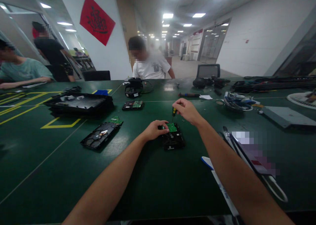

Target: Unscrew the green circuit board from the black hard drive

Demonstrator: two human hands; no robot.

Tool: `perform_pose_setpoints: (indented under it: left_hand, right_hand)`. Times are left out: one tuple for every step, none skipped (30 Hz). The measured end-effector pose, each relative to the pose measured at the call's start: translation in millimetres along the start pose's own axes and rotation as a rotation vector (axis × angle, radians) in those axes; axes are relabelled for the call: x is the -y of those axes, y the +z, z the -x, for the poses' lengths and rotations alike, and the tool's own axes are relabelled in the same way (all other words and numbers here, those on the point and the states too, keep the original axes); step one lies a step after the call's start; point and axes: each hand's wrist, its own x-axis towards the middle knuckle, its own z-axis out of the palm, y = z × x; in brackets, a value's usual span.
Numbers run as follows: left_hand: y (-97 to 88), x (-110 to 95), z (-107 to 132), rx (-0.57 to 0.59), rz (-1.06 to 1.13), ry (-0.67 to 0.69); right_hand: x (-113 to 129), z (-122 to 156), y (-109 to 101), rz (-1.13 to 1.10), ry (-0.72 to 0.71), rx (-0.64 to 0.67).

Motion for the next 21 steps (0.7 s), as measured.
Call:
perform_pose_setpoints:
  left_hand:
    - [0.1, 0.0, -0.1, -0.001, 0.000, 0.000]
    - [0.2, 0.0, -0.3, -0.002, 0.000, 0.000]
    - [0.3, 0.0, -0.4, -0.003, 0.001, 0.001]
    - [0.4, 0.0, -0.5, -0.004, 0.002, 0.003]
    - [0.4, 0.0, -0.6, -0.005, 0.004, 0.005]
    - [0.4, -0.1, -0.6, -0.005, 0.007, 0.006]
    - [0.3, -0.2, -0.6, -0.005, 0.009, 0.007]
    - [0.2, -0.4, -0.5, -0.004, 0.010, 0.005]
    - [0.1, -0.5, -0.4, -0.001, 0.011, 0.004]
    - [0.0, -0.6, -0.3, 0.001, 0.010, 0.003]
    - [0.0, -0.5, -0.1, 0.001, 0.009, 0.002]
    - [0.0, -0.3, 0.0, 0.001, 0.007, 0.001]
    - [0.1, -0.1, 0.0, 0.000, 0.004, 0.001]
    - [0.3, 0.3, 0.0, -0.003, 0.000, 0.000]
    - [0.4, 0.7, 0.1, -0.005, -0.002, -0.001]
    - [0.6, 1.1, 0.1, -0.005, -0.004, -0.002]
    - [0.7, 1.5, 0.0, -0.005, -0.004, -0.003]
    - [0.9, 1.9, 0.0, -0.006, -0.004, -0.003]
    - [0.9, 2.1, -0.1, -0.007, -0.002, -0.003]
    - [1.0, 2.2, -0.2, -0.008, 0.002, -0.002]
    - [1.0, 2.1, -0.2, -0.006, 0.007, 0.000]
  right_hand:
    - [0.1, 0.2, -0.1, -0.002, -0.003, -0.015]
    - [0.4, 0.5, -0.2, -0.015, -0.007, -0.013]
    - [1.1, 0.9, -0.4, -0.032, -0.011, 0.005]
    - [1.9, 1.3, -0.6, -0.050, -0.012, 0.033]
    - [2.9, 1.6, -0.8, -0.065, -0.011, 0.065]
    - [3.9, 1.9, -1.0, -0.075, -0.008, 0.093]
    - [4.8, 2.1, -1.3, -0.086, -0.003, 0.111]
    - [5.5, 2.2, -1.6, -0.102, 0.003, 0.124]
    - [6.1, 2.2, -1.9, -0.121, 0.011, 0.135]
    - [6.6, 2.1, -2.3, -0.140, 0.020, 0.146]
    - [6.9, 2.0, -2.8, -0.154, 0.028, 0.157]
    - [7.1, 2.0, -3.4, -0.157, 0.031, 0.166]
    - [7.3, 2.1, -4.1, -0.146, 0.028, 0.170]
    - [7.3, 2.2, -4.7, -0.121, 0.017, 0.164]
    - [7.4, 2.3, -5.2, -0.089, 0.002, 0.152]
    - [7.3, 2.5, -5.5, -0.056, -0.012, 0.135]
    - [7.3, 2.7, -5.5, -0.030, -0.019, 0.118]
    - [7.3, 2.9, -5.3, -0.013, -0.017, 0.103]
    - [7.3, 3.0, -4.9, -0.009, -0.011, 0.091]
    - [7.3, 3.0, -4.3, -0.014, -0.002, 0.085]
    - [7.5, 3.1, -3.7, -0.026, 0.004, 0.082]
